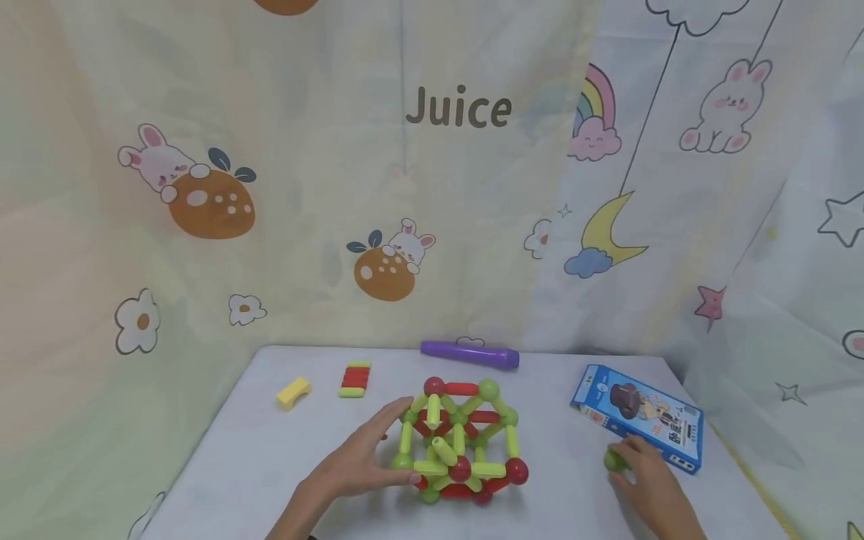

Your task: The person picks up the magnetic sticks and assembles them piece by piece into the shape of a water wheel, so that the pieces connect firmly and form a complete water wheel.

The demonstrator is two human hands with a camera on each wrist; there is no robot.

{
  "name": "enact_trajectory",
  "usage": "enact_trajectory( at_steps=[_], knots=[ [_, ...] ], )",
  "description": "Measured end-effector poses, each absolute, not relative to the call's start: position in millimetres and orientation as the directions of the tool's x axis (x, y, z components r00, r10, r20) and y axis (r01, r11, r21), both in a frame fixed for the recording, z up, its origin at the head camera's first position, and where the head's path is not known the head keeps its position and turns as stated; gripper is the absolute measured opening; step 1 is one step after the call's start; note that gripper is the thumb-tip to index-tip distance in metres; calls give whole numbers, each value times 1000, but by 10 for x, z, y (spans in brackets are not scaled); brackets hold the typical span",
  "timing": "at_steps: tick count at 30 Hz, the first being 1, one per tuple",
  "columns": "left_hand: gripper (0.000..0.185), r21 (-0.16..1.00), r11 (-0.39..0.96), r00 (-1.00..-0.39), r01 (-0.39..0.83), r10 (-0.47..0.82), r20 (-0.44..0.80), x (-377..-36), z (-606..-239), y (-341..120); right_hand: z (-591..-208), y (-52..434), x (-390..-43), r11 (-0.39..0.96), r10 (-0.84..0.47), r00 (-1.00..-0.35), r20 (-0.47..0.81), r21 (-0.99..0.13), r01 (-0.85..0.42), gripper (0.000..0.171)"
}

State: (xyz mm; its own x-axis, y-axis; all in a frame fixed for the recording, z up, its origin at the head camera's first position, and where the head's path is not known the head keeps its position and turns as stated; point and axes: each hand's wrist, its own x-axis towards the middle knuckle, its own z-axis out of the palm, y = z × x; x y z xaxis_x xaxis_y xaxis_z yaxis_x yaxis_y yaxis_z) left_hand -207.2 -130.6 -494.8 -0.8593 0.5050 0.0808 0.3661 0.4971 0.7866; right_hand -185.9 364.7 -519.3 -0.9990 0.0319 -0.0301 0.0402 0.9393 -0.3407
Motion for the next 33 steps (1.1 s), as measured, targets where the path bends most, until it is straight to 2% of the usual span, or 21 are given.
enact_trajectory(
  at_steps=[7, 14, 22, 27, 33],
  knots=[
    [106, 785, 501, -860, 364, 504, 78, -2065, -4940, -1306, -5175, 3591, -1866, 935, 7, -993, -117, -351, 48, 39],
    [109, 793, 507, -865, 337, 500, 48, -2055, -4897, -1297, -4934, 3311, -1723, 895, -35, -997, -62, -447, -3, 37],
    [108, 782, 527, -870, 333, 491, 40, -2047, -4886, -1297, -4474, 2697, -1516, 828, -124, -992, 10, -549, -109, 36],
    [110, 781, 529, -870, 332, 492, 36, -2047, -4882, -1303, -4273, 2251, -1369, 724, -300, -939, 169, -600, -339, 40],
    [109, 775, 523, -863, 356, 502, 58, -2039, -4884, -1305, -4207, 1710, -1326, 550, -378, -801, 464, -584, -598, 43]
  ],
)
